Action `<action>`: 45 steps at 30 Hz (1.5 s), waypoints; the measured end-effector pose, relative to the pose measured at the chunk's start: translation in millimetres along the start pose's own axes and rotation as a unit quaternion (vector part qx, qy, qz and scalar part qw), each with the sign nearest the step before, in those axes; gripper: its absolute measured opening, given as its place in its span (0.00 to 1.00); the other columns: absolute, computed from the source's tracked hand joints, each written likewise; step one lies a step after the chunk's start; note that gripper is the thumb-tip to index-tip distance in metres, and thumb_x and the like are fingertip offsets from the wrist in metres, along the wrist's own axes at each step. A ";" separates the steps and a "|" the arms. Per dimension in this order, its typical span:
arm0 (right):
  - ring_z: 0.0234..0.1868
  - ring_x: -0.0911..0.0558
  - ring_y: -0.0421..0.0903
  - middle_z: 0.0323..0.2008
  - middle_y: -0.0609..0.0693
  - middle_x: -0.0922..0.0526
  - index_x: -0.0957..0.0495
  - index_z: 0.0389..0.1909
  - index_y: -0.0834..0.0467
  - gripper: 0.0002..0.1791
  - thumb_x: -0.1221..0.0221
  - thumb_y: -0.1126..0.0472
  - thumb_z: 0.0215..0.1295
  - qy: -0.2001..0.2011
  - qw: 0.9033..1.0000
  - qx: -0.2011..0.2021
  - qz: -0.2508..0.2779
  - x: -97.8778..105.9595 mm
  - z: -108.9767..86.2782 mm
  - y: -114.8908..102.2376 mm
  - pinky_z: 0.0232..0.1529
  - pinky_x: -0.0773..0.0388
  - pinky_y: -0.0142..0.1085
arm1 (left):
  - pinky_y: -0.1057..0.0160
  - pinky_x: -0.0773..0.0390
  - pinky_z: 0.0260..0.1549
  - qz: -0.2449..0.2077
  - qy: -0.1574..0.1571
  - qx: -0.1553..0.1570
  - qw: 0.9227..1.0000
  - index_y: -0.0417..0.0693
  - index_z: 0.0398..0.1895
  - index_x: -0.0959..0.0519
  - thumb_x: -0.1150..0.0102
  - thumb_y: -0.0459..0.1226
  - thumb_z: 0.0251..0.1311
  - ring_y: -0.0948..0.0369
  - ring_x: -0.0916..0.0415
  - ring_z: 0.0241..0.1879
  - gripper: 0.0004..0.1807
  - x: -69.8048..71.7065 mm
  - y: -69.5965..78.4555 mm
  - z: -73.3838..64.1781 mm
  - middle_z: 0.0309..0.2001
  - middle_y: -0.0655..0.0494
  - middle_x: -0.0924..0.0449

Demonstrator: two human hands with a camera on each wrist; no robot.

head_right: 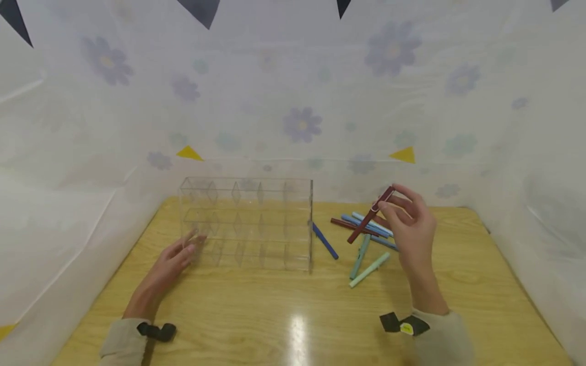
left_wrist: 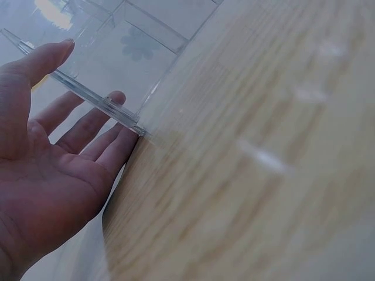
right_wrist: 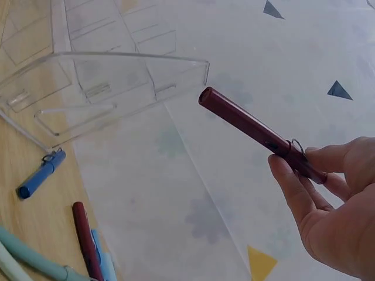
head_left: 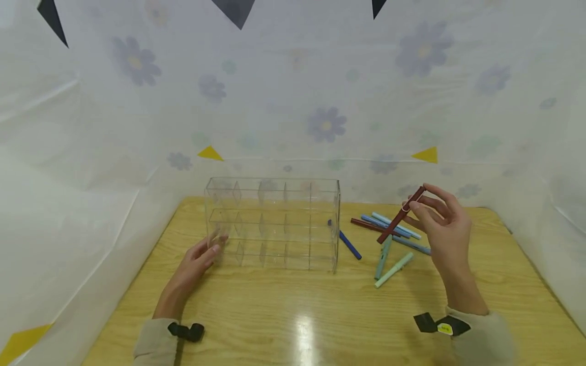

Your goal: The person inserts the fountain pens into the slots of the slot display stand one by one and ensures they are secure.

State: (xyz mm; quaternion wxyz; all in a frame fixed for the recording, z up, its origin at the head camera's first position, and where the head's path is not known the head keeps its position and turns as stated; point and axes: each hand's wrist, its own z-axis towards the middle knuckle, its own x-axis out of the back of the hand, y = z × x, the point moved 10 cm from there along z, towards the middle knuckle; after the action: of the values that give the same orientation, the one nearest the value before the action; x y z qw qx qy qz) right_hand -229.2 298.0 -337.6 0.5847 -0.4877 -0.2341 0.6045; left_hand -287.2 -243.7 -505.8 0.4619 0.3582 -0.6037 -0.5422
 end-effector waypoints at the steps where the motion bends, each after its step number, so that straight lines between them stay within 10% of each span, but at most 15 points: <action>1: 0.44 0.12 0.51 0.47 0.62 0.17 0.28 0.67 0.71 0.27 0.40 0.78 0.67 -0.001 1.000 0.005 0.002 -5.5 0.9 -0.4 0.40 0.17 0.45 | 0.32 0.51 0.70 -0.001 0.000 0.000 1.000 0.60 0.84 0.49 0.56 0.44 0.82 0.49 0.49 0.78 0.32 0.5 -0.2 -0.1 0.77 0.51 0.38; 45: 0.37 0.11 0.52 0.42 0.63 0.17 0.22 0.56 0.64 0.19 0.33 0.72 0.65 -0.070 0.994 0.059 0.057 -222.6 71.5 21.1 0.43 0.15 0.46 | 0.32 0.49 0.70 0.001 0.011 0.002 1.000 0.61 0.83 0.47 0.56 0.44 0.82 0.49 0.49 0.78 0.31 5.9 -2.3 -1.2 0.76 0.49 0.36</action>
State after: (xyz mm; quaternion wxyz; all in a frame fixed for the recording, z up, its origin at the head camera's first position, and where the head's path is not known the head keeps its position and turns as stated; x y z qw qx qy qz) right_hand -336.5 105.9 -255.7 0.5593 -0.4215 -0.2094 0.6824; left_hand -288.1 -250.0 -507.1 0.4681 0.3648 -0.6001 -0.5364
